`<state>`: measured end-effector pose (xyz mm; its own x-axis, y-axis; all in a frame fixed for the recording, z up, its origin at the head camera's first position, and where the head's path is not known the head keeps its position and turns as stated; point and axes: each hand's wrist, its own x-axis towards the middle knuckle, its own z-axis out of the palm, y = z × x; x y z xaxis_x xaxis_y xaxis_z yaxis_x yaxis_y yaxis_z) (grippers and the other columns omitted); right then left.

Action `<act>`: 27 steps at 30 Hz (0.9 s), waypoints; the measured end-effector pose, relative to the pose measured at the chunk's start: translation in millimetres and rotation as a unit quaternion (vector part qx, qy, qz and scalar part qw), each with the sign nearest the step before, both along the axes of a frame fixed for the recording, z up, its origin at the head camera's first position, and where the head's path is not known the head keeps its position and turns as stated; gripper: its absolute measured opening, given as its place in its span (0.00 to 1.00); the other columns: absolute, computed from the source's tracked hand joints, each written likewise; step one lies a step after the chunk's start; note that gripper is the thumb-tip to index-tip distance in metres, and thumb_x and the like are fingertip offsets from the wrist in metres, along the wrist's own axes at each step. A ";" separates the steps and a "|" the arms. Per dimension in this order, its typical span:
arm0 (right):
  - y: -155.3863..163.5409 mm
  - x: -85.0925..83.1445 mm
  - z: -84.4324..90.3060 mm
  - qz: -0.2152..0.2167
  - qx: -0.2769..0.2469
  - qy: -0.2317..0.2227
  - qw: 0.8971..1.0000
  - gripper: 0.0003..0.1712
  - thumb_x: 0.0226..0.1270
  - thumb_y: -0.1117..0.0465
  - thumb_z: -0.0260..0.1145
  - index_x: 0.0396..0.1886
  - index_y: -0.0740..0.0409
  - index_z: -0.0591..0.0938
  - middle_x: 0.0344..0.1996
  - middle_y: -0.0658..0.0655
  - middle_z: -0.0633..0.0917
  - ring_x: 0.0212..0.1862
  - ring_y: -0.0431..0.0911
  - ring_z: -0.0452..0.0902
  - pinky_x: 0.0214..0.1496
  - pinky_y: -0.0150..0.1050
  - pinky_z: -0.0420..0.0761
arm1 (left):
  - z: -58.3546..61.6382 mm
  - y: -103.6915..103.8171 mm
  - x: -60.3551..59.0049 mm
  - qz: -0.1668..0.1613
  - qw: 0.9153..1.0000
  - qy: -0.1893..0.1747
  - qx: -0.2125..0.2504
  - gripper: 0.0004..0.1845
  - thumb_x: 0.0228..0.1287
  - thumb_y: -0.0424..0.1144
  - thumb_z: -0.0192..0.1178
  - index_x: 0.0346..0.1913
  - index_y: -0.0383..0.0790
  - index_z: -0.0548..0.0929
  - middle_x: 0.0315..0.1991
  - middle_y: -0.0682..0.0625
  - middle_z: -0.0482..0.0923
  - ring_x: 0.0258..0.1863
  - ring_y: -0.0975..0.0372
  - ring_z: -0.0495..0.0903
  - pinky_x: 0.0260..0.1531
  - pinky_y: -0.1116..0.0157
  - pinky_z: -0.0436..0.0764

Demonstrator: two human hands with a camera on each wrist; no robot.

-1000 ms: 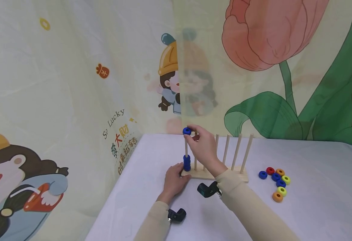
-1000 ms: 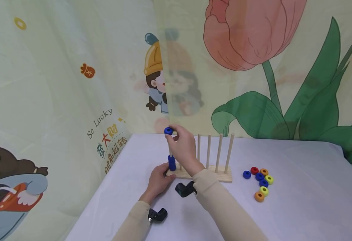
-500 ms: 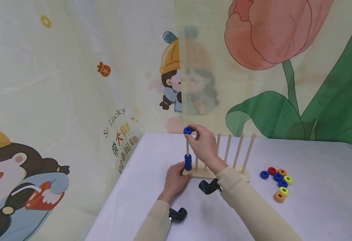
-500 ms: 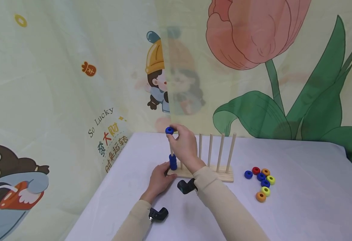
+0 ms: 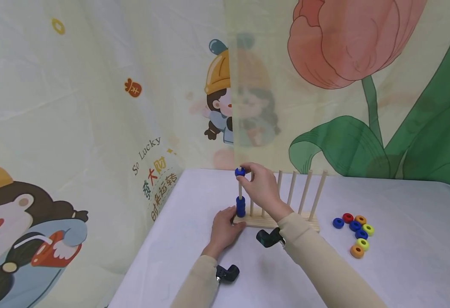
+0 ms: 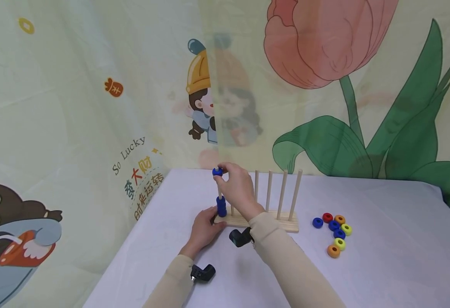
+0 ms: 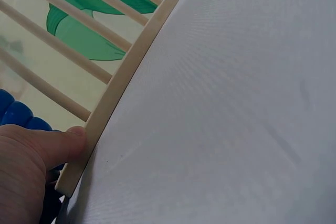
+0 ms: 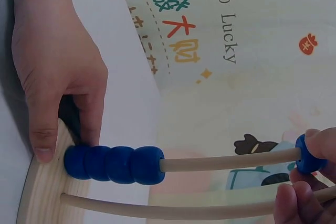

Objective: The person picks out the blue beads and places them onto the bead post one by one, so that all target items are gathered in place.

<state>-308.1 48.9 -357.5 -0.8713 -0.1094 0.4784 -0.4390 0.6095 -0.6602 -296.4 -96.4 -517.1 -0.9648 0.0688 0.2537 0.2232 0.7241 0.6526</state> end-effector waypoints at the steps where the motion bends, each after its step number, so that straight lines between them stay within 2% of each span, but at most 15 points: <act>1: 0.1 0.1 0.0 -0.001 -0.001 0.001 1.000 0.19 0.64 0.56 0.70 0.54 0.57 0.83 0.42 0.52 0.87 0.26 0.44 0.71 0.22 0.37 0.69 | 0.3 0.1 -0.1 -0.001 1.000 0.000 0.001 0.32 0.60 0.45 0.68 0.66 0.37 0.75 0.62 0.43 0.76 0.65 0.49 0.71 0.71 0.48 0.60; 9: 1.6 4.1 -0.5 -0.003 -0.020 0.021 1.000 0.19 0.65 0.58 0.69 0.55 0.56 0.82 0.44 0.54 0.84 0.28 0.43 0.74 0.22 0.34 0.73 | 1.0 0.5 -1.0 -0.001 1.000 -0.004 0.002 0.32 0.61 0.46 0.67 0.67 0.37 0.74 0.63 0.44 0.76 0.66 0.50 0.70 0.72 0.50 0.59; 13: 3.4 8.4 -0.4 0.003 -0.070 0.058 0.996 0.17 0.65 0.60 0.68 0.54 0.55 0.83 0.45 0.53 0.83 0.29 0.42 0.77 0.24 0.33 0.78 | 0.6 0.2 -0.8 -0.002 1.000 -0.003 0.000 0.33 0.60 0.46 0.68 0.66 0.37 0.74 0.63 0.44 0.76 0.66 0.50 0.71 0.72 0.50 0.59; 17: 7.3 15.9 -2.2 0.015 -0.127 0.094 0.987 0.12 0.66 0.63 0.67 0.49 0.55 0.85 0.44 0.51 0.86 0.29 0.41 0.80 0.29 0.32 0.81 | 1.7 0.2 -0.4 -0.004 1.000 0.006 -0.007 0.33 0.59 0.46 0.68 0.66 0.35 0.74 0.62 0.43 0.76 0.65 0.50 0.71 0.71 0.50 0.60; 22: 15.1 29.0 -19.2 0.030 -0.153 0.092 0.984 0.08 0.66 0.64 0.66 0.43 0.57 0.86 0.36 0.51 0.88 0.26 0.40 0.79 0.29 0.30 0.80 | 3.0 -0.3 -0.8 -0.008 1.000 0.024 -0.016 0.33 0.59 0.45 0.69 0.64 0.32 0.75 0.61 0.41 0.77 0.64 0.49 0.72 0.70 0.50 0.62; 27: 23.4 39.1 -46.1 0.036 -0.155 0.068 0.985 0.08 0.67 0.64 0.66 0.43 0.58 0.86 0.35 0.50 0.88 0.26 0.39 0.78 0.29 0.30 0.79 | 2.6 -0.8 -1.5 -0.013 0.999 0.037 -0.017 0.32 0.58 0.45 0.69 0.63 0.32 0.76 0.60 0.40 0.77 0.63 0.49 0.73 0.69 0.50 0.63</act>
